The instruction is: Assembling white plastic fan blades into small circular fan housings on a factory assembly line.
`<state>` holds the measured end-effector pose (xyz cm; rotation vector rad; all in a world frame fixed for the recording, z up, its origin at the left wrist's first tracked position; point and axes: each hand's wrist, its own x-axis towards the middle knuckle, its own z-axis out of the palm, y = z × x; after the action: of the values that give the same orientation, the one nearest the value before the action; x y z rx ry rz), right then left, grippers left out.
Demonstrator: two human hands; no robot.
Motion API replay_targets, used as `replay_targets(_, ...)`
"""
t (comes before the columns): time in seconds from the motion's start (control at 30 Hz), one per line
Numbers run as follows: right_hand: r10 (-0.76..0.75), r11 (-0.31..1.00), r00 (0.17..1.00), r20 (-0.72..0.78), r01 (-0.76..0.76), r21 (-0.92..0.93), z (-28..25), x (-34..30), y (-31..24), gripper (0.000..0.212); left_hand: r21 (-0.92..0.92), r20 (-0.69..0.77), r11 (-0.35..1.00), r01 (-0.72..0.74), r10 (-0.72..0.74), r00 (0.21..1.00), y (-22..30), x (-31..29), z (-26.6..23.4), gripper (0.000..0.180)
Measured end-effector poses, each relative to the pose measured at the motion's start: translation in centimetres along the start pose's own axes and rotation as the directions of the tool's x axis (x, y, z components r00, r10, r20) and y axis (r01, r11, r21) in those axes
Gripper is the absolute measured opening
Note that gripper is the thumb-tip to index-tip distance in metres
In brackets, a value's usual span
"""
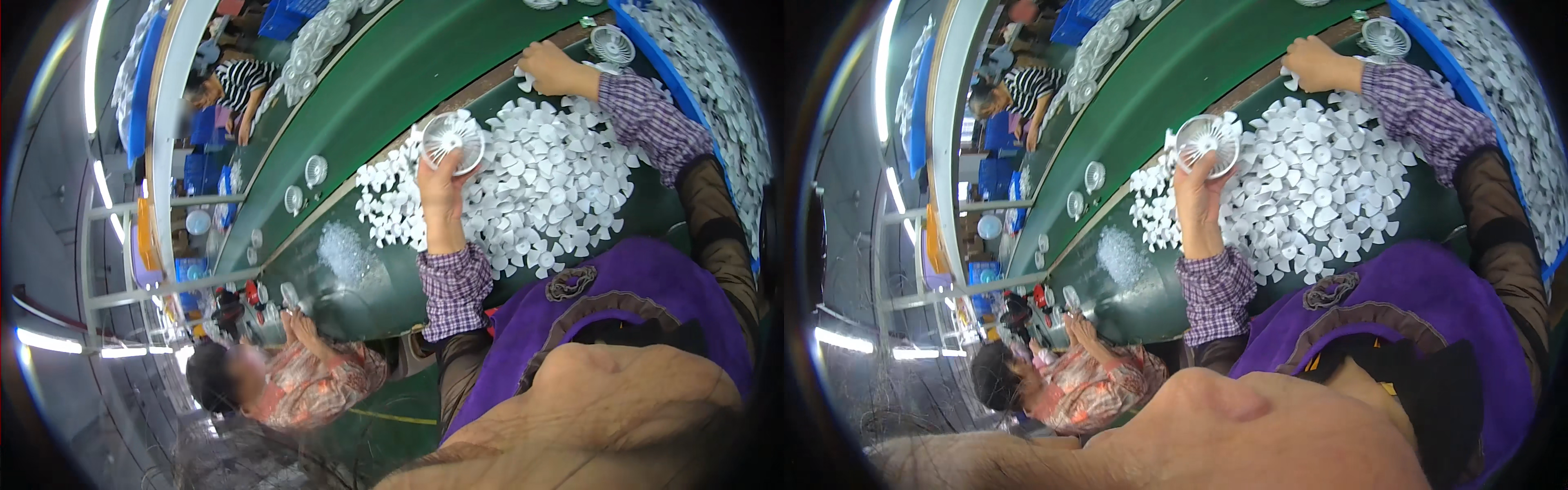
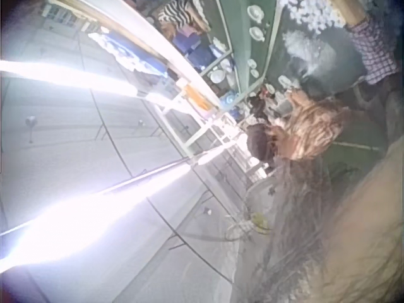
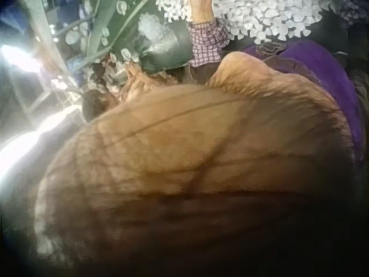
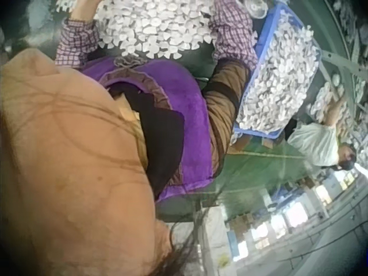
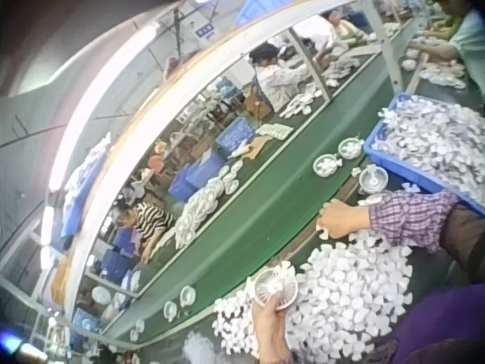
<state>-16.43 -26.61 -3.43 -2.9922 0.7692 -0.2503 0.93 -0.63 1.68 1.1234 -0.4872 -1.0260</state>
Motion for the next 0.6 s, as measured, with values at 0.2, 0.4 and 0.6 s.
replay_targets(0.2,-0.260,0.824,0.867,-0.425,0.429,0.370,-8.2,-1.6,-8.2,0.032,0.022,0.094,0.998,-0.056,0.053,0.994,0.3,0.3,1.9,0.047)
replay_targets(0.4,-0.282,0.831,0.806,-0.521,0.477,0.288,-6.8,-2.5,-11.2,0.039,0.048,0.220,0.996,-0.080,0.067,0.973,-0.7,0.7,3.4,0.047)
replay_targets(0.6,-0.259,0.757,0.784,-0.564,0.528,0.386,-7.8,-2.9,-10.6,0.037,0.197,0.081,0.951,-0.237,0.225,0.971,-1.3,1.3,3.0,0.030)
